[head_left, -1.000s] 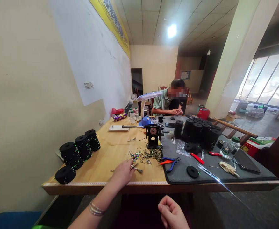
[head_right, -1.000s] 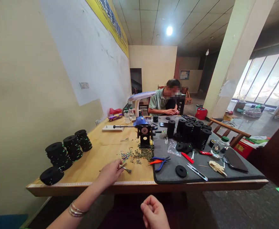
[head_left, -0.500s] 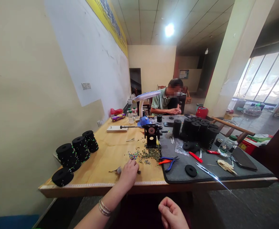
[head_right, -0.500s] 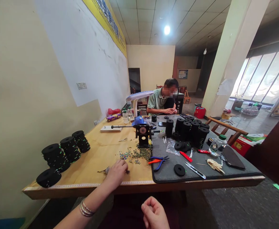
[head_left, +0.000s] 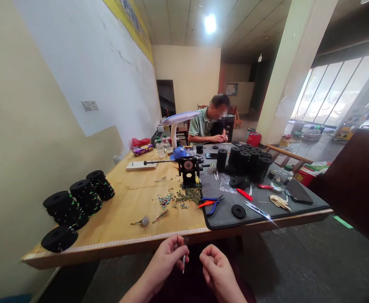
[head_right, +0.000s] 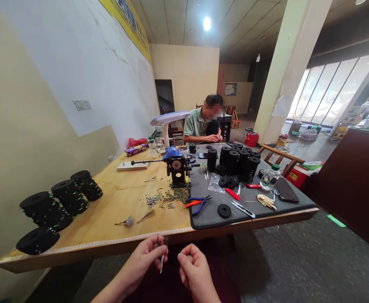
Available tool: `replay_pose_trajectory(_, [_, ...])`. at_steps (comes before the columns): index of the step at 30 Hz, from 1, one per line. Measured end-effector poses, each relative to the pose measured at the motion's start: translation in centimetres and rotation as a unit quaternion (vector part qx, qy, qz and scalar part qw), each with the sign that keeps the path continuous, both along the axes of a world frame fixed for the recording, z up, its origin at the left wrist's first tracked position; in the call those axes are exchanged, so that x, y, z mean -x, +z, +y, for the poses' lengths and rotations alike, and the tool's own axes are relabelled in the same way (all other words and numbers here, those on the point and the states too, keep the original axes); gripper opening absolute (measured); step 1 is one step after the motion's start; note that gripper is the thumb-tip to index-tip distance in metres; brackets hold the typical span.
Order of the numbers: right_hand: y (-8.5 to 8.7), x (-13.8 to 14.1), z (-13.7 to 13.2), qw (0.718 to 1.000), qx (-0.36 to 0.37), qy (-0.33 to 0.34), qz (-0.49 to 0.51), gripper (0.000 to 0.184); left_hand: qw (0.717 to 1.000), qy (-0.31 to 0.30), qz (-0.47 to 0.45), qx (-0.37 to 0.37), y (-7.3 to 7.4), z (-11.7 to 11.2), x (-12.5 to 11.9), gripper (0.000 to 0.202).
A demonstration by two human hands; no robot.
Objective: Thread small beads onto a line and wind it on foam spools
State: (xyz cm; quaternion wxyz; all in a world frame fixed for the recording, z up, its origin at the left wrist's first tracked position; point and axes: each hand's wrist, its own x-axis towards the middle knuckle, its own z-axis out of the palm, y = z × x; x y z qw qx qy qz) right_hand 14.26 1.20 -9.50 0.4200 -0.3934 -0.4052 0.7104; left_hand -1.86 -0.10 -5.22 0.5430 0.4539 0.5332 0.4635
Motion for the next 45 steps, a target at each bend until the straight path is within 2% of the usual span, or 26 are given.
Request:
replay_pose_trajectory(1, [0.3,0.0,-0.1,1.0,-0.002,0.001,-0.008,0.052,0.999,0.01,-0.047,0.024,-0.3,-0.6,-0.6,0.017])
replay_pose_trajectory(3, [0.7,0.1,-0.2,1.0,-0.008,0.007,-0.024,0.052,0.995,0.028,-0.08,0.053,-0.9,-1.4,-1.5,0.019])
replay_pose_trajectory(11, [0.6,0.4,-0.6,0.998,-0.029,0.026,-0.054,0.047,0.997,0.054,-0.014,0.045,-2.3,-1.8,-2.3,0.022])
replay_pose_trajectory(17, [0.9,0.6,-0.6,0.994,-0.06,0.025,-0.087,0.044,0.998,0.06,0.015,0.026,-2.2,-2.0,-2.4,0.022])
replay_pose_trajectory(23, [0.4,0.5,-0.6,0.985,-0.109,0.01,-0.131,0.038,0.997,0.055,0.045,-0.001,-2.1,-2.3,-2.8,0.021])
replay_pose_trajectory(28, [0.3,0.5,-0.6,0.982,-0.121,0.005,-0.148,0.037,0.996,0.058,0.064,-0.022,-1.9,-2.5,-2.9,0.019])
replay_pose_trajectory(33, [0.2,0.6,-0.4,0.986,-0.1,0.002,-0.137,0.038,0.998,0.054,-0.002,0.021,-2.1,-2.4,-3.2,0.025])
replay_pose_trajectory(39, [-0.3,0.6,-0.2,0.994,-0.055,-0.001,-0.097,0.041,0.979,0.039,-0.178,0.087,-2.0,-2.5,-3.1,0.026])
replay_pose_trajectory(45, [-0.2,0.5,-0.3,0.995,-0.019,0.022,-0.094,0.045,0.981,0.029,-0.163,0.101,-2.1,-2.4,-2.9,0.026])
